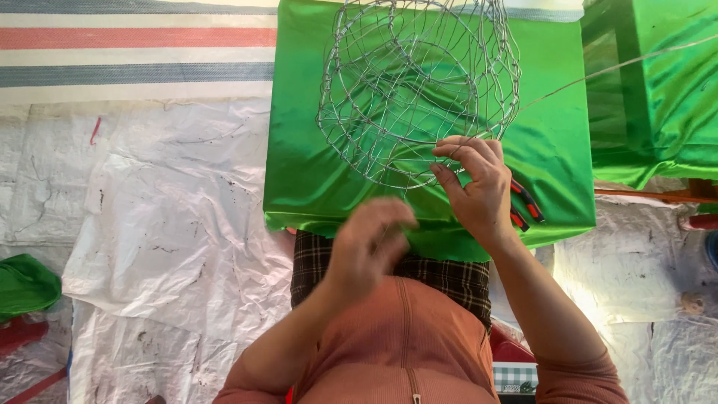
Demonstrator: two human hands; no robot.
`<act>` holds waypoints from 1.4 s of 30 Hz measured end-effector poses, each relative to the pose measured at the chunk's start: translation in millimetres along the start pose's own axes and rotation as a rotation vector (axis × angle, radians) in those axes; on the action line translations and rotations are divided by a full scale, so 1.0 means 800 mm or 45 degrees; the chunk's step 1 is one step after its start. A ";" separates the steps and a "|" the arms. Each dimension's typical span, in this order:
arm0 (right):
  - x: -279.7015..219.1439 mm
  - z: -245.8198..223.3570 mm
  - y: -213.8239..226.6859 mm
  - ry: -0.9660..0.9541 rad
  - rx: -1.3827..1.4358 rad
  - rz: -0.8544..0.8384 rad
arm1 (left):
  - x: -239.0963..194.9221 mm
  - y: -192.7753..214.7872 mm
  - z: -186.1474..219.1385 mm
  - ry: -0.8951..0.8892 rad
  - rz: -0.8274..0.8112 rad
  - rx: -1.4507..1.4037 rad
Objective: The person uses pliers to cut and bend a metal wire, then threads and twists the wire around the frame of a wire basket to secure it. The person repeatedly cuts, bends, and twists the wire to attach it to the basket structure.
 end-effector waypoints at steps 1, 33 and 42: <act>-0.005 0.010 -0.004 -0.002 0.003 0.000 | -0.001 0.003 -0.035 0.003 -0.001 0.003; -0.151 0.029 -0.069 0.832 -0.161 0.180 | 0.015 -0.066 -0.208 0.928 0.083 0.004; -0.178 0.058 -0.048 -1.108 1.032 -0.159 | -0.004 -0.070 -0.214 0.929 0.193 -0.682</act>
Point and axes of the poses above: each hand's wrist, its own x-axis towards the middle knuckle, its own y-axis out of the back of the hand, z = x × y, the point moved 2 cm from there along x, towards the middle knuckle, and after that the axes turned 5 degrees about -x, right-handed, at the moved point
